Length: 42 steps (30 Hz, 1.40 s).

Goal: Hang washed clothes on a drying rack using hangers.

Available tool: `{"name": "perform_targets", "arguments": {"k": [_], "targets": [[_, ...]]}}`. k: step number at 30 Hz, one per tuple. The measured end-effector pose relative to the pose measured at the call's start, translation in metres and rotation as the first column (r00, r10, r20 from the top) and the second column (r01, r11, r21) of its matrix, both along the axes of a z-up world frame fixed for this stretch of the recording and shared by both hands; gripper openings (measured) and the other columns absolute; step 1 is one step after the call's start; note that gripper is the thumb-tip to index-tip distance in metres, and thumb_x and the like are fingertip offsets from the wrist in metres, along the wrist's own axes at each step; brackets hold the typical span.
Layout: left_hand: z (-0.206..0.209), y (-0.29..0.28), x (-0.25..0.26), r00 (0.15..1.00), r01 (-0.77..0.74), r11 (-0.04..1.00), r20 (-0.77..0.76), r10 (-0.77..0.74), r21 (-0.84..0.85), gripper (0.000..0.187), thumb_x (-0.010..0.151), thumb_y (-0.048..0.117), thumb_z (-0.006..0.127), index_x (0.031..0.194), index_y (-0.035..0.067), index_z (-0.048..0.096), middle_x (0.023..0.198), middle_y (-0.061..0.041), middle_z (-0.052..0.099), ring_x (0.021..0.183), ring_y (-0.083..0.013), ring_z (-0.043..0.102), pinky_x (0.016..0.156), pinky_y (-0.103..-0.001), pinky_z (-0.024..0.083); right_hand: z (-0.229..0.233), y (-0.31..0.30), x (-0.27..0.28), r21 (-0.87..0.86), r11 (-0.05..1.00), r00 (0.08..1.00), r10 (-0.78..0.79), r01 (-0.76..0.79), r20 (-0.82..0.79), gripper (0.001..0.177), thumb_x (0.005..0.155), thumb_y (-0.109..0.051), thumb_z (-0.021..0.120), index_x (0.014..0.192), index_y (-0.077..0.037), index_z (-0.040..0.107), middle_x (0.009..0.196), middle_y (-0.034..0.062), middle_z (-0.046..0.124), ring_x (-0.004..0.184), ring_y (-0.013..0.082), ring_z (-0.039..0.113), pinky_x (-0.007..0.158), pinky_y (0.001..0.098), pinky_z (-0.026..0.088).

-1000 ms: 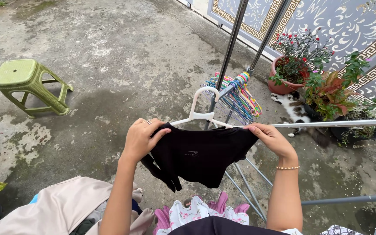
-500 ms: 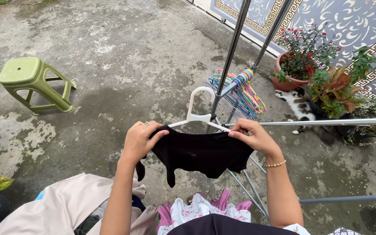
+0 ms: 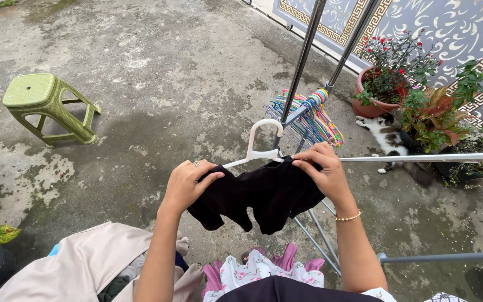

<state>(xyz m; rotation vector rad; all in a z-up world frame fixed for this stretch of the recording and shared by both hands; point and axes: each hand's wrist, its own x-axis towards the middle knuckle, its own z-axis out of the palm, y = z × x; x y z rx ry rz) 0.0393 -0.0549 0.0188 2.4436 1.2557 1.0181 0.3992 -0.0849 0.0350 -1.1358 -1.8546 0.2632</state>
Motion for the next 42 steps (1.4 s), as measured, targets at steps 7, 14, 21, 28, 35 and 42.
{"name": "perform_targets", "arguments": {"k": [7,14,21,28,35,42], "targets": [[0.009,0.001,-0.017,0.993,-0.116,0.987,0.029,0.114,0.109,0.028,0.087,0.038,0.075,0.092,0.011,0.076,0.079,-0.005,0.069,0.065,-0.0277,0.058,0.065,-0.04,0.047,0.021,0.002,0.027,-0.093,0.994,0.998,0.052,-0.054,-0.026,0.048,0.092,-0.021,0.074,0.135,-0.005,0.06,0.119,0.006,0.064,0.105,0.0138,0.061,0.092,0.0308,0.048],[0.028,0.002,-0.029,0.971,-0.239,0.962,0.047,0.235,0.134,0.025,0.091,0.037,0.074,0.093,0.012,0.077,0.076,-0.002,0.068,0.062,-0.0254,0.055,0.063,-0.038,0.043,-0.039,0.008,0.056,-0.451,0.88,0.979,-0.197,0.15,-0.058,0.023,0.093,-0.023,0.077,0.1,-0.003,0.067,0.08,0.0041,0.064,0.074,0.0099,0.053,0.067,0.0286,0.046],[0.039,0.0,-0.034,0.96,-0.277,0.936,0.107,0.259,0.216,0.025,0.094,0.035,0.074,0.091,0.01,0.075,0.079,-0.002,0.068,0.066,-0.0238,0.056,0.066,-0.037,0.042,-0.077,0.017,0.089,-0.209,0.965,0.937,-0.214,0.158,-0.277,0.024,0.092,-0.016,0.083,0.1,-0.004,0.063,0.097,0.0013,0.051,0.091,0.0134,0.045,0.083,0.0297,0.039],[0.046,-0.004,-0.018,0.972,-0.232,0.942,0.093,0.216,0.242,0.026,0.089,0.035,0.076,0.089,0.009,0.075,0.081,-0.002,0.071,0.063,-0.0239,0.055,0.065,-0.037,0.042,0.026,-0.002,0.013,0.115,0.993,0.969,0.003,0.027,-0.248,0.051,0.092,-0.023,0.08,0.127,-0.009,0.046,0.129,0.0024,0.048,0.125,0.015,0.047,0.112,0.0378,0.035],[0.038,-0.002,0.003,0.995,-0.096,0.935,0.009,0.099,0.34,0.026,0.091,0.037,0.075,0.089,0.011,0.073,0.084,-0.001,0.071,0.071,-0.0222,0.063,0.072,-0.036,0.045,0.029,0.011,-0.025,-0.102,0.995,0.961,0.026,0.002,0.276,0.023,0.099,-0.019,0.064,0.121,-0.012,0.067,0.096,0.0091,0.07,0.092,0.0278,0.062,0.087,0.0384,0.047],[0.047,-0.002,-0.02,0.987,-0.062,0.996,0.145,0.071,-0.063,0.036,0.082,0.031,0.078,0.104,0.004,0.071,0.091,-0.009,0.074,0.08,-0.0294,0.066,0.072,-0.038,0.048,0.029,0.016,-0.017,0.016,0.989,0.967,-0.146,0.146,0.211,0.015,0.098,-0.016,0.065,0.111,-0.012,0.073,0.088,0.0058,0.071,0.077,0.0278,0.059,0.076,0.0376,0.046]]}}
